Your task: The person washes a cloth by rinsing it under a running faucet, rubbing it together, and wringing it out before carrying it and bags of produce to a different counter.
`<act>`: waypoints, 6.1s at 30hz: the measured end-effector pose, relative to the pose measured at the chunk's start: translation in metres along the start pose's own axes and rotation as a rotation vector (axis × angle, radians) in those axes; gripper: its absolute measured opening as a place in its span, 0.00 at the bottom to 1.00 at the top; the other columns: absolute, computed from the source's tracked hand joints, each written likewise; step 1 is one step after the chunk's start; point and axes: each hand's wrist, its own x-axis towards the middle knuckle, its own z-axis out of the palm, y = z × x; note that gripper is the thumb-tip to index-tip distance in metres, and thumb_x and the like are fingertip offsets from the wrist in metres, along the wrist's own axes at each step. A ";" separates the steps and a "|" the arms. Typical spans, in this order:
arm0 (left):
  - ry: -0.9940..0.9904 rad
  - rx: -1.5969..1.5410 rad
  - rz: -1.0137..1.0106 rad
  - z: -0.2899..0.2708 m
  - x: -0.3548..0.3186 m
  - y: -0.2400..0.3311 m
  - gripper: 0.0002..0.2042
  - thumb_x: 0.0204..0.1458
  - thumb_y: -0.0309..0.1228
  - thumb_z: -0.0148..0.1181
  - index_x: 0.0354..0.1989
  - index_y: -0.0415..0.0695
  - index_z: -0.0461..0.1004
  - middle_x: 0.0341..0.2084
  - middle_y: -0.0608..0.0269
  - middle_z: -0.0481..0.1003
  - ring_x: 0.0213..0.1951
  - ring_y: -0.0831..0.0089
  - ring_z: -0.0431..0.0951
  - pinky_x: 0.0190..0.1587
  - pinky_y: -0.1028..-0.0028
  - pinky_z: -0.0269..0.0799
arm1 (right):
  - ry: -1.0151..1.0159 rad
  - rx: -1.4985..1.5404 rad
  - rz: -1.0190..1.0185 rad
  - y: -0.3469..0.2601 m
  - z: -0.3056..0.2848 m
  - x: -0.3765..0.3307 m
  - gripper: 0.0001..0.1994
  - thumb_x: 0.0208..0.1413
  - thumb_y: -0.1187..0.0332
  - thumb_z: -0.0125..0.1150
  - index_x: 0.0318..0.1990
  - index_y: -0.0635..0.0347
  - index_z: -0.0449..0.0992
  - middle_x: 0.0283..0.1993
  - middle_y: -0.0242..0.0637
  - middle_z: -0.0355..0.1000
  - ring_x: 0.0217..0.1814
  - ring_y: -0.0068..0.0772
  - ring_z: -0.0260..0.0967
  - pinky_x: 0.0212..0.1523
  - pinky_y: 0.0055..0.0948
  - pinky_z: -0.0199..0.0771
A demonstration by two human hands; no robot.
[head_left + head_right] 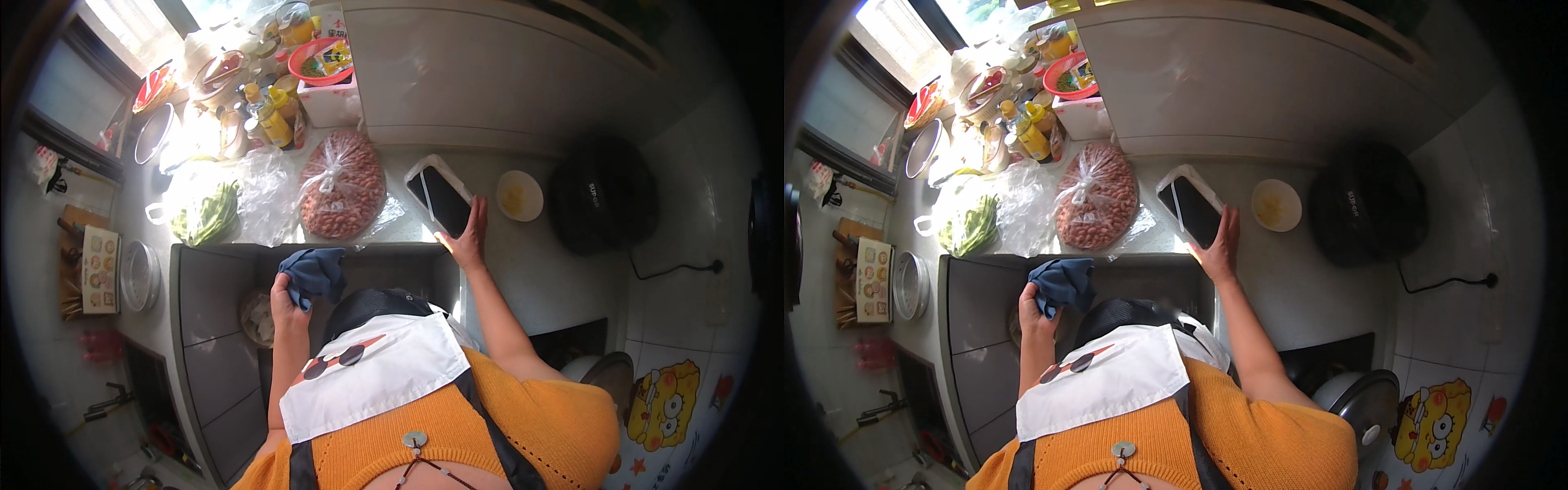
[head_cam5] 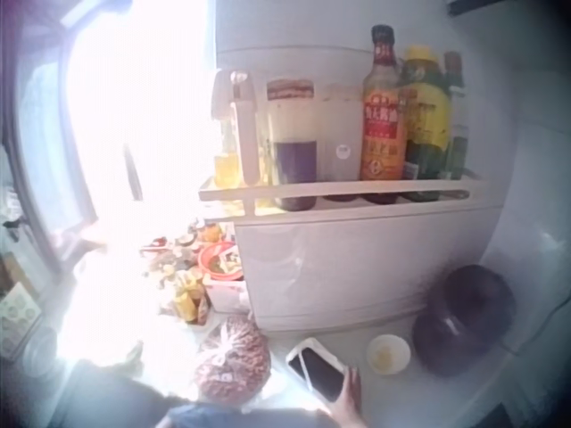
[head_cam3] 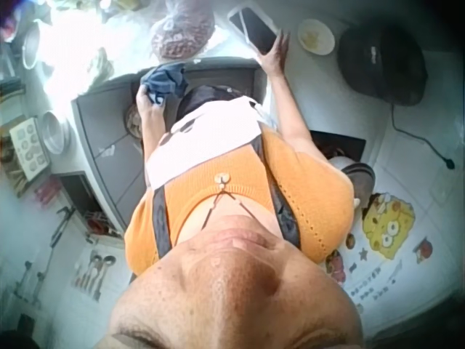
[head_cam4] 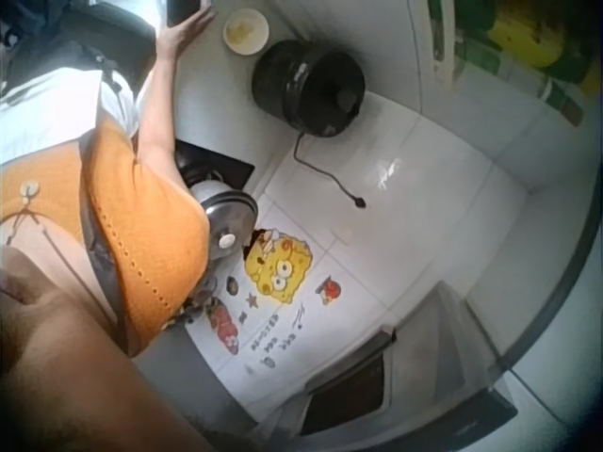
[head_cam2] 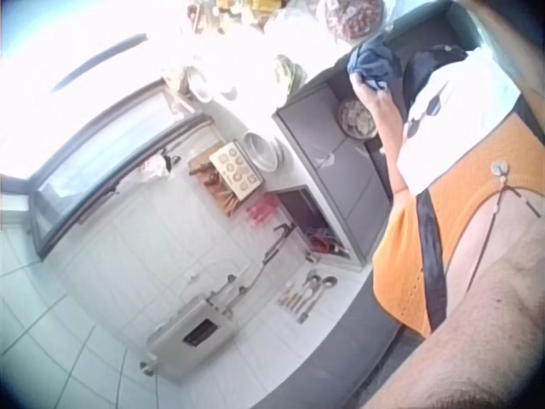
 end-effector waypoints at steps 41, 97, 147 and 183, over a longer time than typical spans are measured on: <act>-0.024 -0.107 0.029 0.016 0.009 0.013 0.14 0.43 0.21 0.40 0.41 0.38 0.64 0.35 0.56 0.70 0.39 0.65 0.71 0.46 0.67 0.67 | 0.239 -0.326 0.057 0.010 -0.011 0.008 0.35 0.30 0.74 0.58 0.54 0.62 0.55 0.50 0.50 0.58 0.54 0.50 0.53 0.54 0.40 0.53; 0.041 -0.163 -0.097 -0.115 0.074 0.201 0.14 0.48 0.34 0.41 0.41 0.42 0.68 0.42 0.57 0.70 0.46 0.61 0.67 0.50 0.54 0.59 | -0.199 0.406 0.922 -0.103 0.142 0.004 0.14 0.46 0.61 0.56 0.32 0.63 0.69 0.23 0.34 0.69 0.17 0.22 0.66 0.13 0.20 0.62; 0.283 -0.776 0.380 -0.184 -0.029 0.167 0.18 0.52 0.46 0.40 0.37 0.45 0.70 0.39 0.58 0.71 0.44 0.62 0.70 0.51 0.61 0.62 | -1.038 0.626 -0.034 -0.290 0.221 0.042 0.06 0.53 0.72 0.48 0.36 0.62 0.70 0.22 0.28 0.66 0.20 0.13 0.60 0.19 0.13 0.59; 0.196 -0.121 0.675 -0.506 -0.256 0.232 0.23 0.51 0.35 0.48 0.54 0.39 0.56 0.49 0.56 0.62 0.51 0.69 0.62 0.53 0.73 0.56 | -2.219 0.668 0.763 -0.621 0.326 -0.433 0.14 0.50 0.59 0.51 0.41 0.56 0.70 0.37 0.33 0.70 0.33 0.26 0.70 0.36 0.24 0.72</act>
